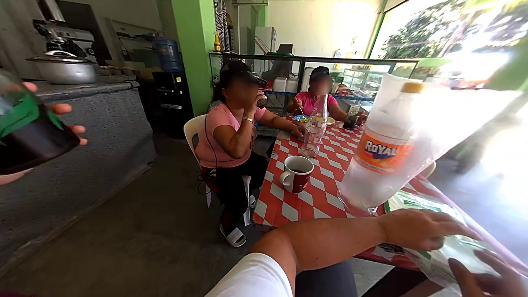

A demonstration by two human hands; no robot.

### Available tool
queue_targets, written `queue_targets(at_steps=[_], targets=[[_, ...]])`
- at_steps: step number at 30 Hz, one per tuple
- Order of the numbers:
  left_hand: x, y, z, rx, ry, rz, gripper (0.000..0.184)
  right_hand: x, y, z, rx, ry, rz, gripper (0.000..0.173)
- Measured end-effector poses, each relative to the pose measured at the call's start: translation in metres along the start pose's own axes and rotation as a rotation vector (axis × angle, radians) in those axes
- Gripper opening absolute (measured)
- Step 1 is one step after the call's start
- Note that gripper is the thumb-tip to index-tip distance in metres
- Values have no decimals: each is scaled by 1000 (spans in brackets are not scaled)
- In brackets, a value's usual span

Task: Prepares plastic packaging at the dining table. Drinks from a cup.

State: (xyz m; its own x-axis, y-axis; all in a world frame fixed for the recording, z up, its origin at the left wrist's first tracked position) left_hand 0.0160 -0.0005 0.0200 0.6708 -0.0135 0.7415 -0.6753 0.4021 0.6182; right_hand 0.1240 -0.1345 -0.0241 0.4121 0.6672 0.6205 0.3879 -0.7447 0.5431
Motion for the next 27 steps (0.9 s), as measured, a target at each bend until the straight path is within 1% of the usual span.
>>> queue_targets(at_steps=[2, 4, 7, 10, 14, 16, 17, 18, 22, 25, 26, 27], targets=[[2, 0, 1, -33, 0, -14, 41, 1, -2, 1, -20, -6, -16, 50], [2, -2, 0, -74, 24, -77, 45, 2, -5, 1, -44, 12, 8, 44], [3, -2, 1, -95, 79, -165, 53, 2, -7, 3, -93, 49, 98, 31], [3, 2, 2, -68, 157, -199, 59, 2, -6, 3, -154, 76, 134, 28], [2, 5, -2, -55, 257, -272, 71, 4, -4, -5, -240, 45, 29, 25], [1, 4, -3, -37, 307, -293, 75, 7, -6, -7, -282, 49, 9, 18], [1, 4, -4, -27, 339, -304, 75, 8, -6, -8, -291, 72, 30, 14], [1, 4, -3, -14, 371, -315, 74, 9, -5, -10, -292, 98, 60, 14], [3, 10, -2, 67, 428, -292, 71, 11, -1, -20, -293, 140, 134, 22], [3, 17, 1, 78, 448, -255, 67, 7, -6, -19, -314, 108, 62, 20], [3, 17, 1, 70, 433, -236, 65, 6, -7, -18, -318, 89, 21, 21], [3, 17, 2, 54, 406, -218, 63, 4, -8, -16, -322, 65, -11, 26]])
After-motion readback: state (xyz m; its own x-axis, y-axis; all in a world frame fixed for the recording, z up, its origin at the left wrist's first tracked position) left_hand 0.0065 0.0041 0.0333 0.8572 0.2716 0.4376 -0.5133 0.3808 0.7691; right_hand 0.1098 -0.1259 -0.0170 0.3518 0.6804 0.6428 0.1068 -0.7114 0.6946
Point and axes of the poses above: each hand's wrist, its own x-axis towards the middle knuckle, its own y-axis out of the back of the hand, z = x × y, the point moved 2 cm from there along x, towards the middle knuckle, and after that the axes turned 11 degrees about -x, right-handed, at the moved point
